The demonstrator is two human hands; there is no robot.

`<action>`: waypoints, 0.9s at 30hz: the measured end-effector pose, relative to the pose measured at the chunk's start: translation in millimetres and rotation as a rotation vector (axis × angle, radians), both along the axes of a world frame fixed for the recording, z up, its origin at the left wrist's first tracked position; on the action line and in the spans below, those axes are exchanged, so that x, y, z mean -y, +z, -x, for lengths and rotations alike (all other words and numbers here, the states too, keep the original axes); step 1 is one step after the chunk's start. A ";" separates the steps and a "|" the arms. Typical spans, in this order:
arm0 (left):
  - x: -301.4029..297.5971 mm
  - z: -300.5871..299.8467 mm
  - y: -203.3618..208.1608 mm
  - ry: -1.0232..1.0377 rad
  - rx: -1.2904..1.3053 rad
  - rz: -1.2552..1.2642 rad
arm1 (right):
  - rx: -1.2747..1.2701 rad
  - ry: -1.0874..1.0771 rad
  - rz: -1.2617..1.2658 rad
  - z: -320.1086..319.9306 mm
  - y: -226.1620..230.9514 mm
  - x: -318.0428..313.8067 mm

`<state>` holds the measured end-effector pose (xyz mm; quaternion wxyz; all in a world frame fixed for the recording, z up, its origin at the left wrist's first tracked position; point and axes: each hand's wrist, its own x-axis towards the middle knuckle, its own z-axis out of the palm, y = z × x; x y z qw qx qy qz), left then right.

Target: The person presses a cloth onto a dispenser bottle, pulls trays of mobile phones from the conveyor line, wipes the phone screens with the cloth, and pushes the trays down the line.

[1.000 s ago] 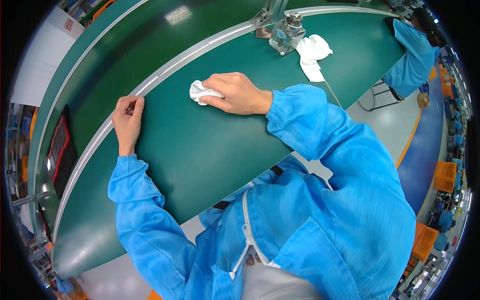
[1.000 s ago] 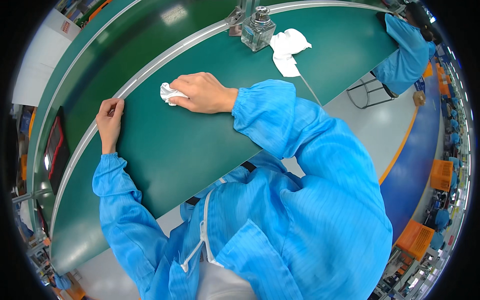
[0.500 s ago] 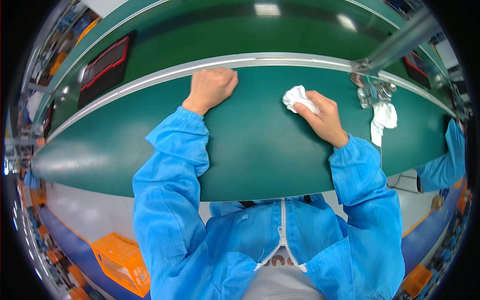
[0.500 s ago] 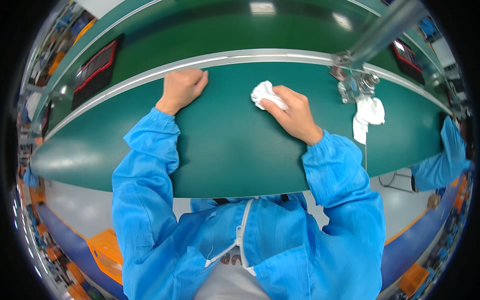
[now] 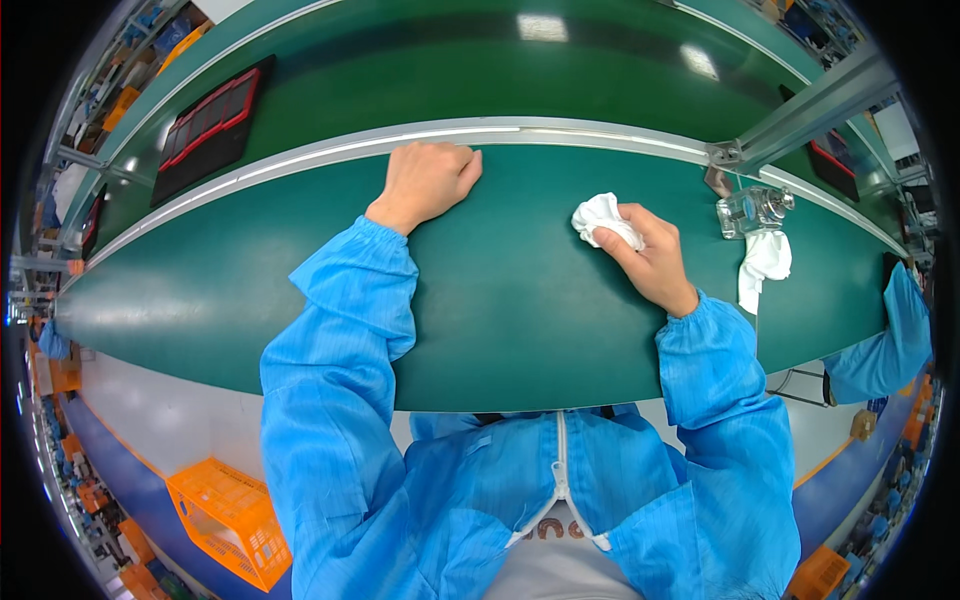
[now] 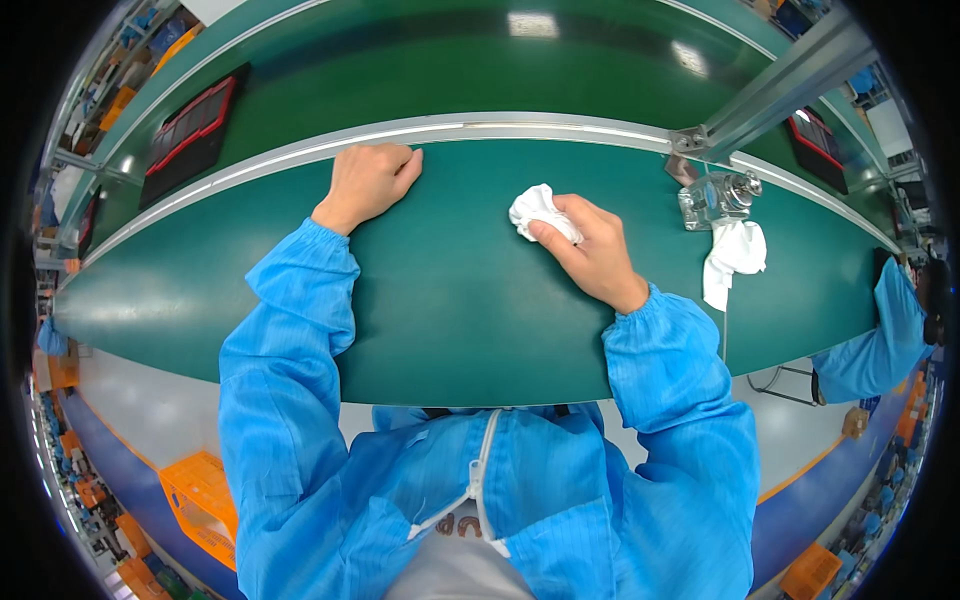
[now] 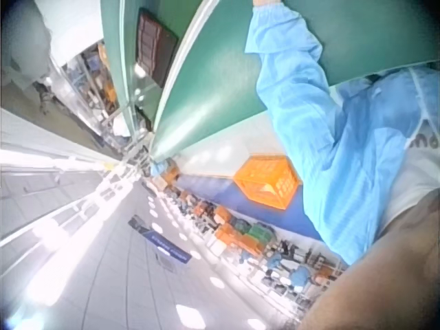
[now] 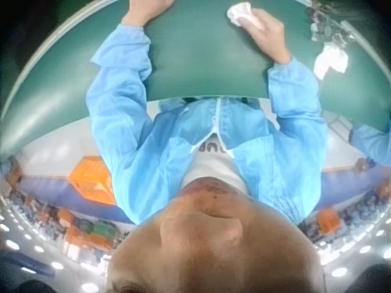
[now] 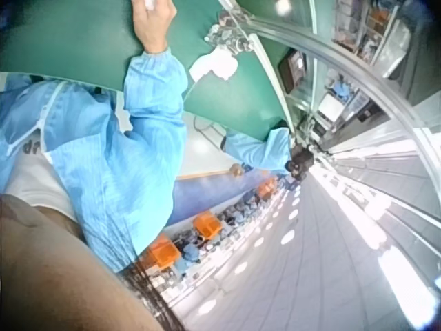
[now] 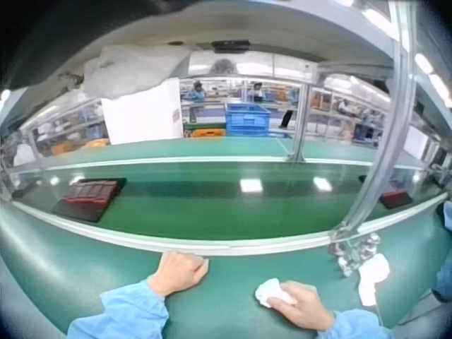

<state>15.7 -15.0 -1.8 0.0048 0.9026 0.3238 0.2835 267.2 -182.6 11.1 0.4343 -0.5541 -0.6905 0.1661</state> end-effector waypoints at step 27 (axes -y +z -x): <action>1.6 4.6 3.9 -0.053 0.049 -0.026 | -0.018 0.080 -0.044 -4.5 -12.1 -2.5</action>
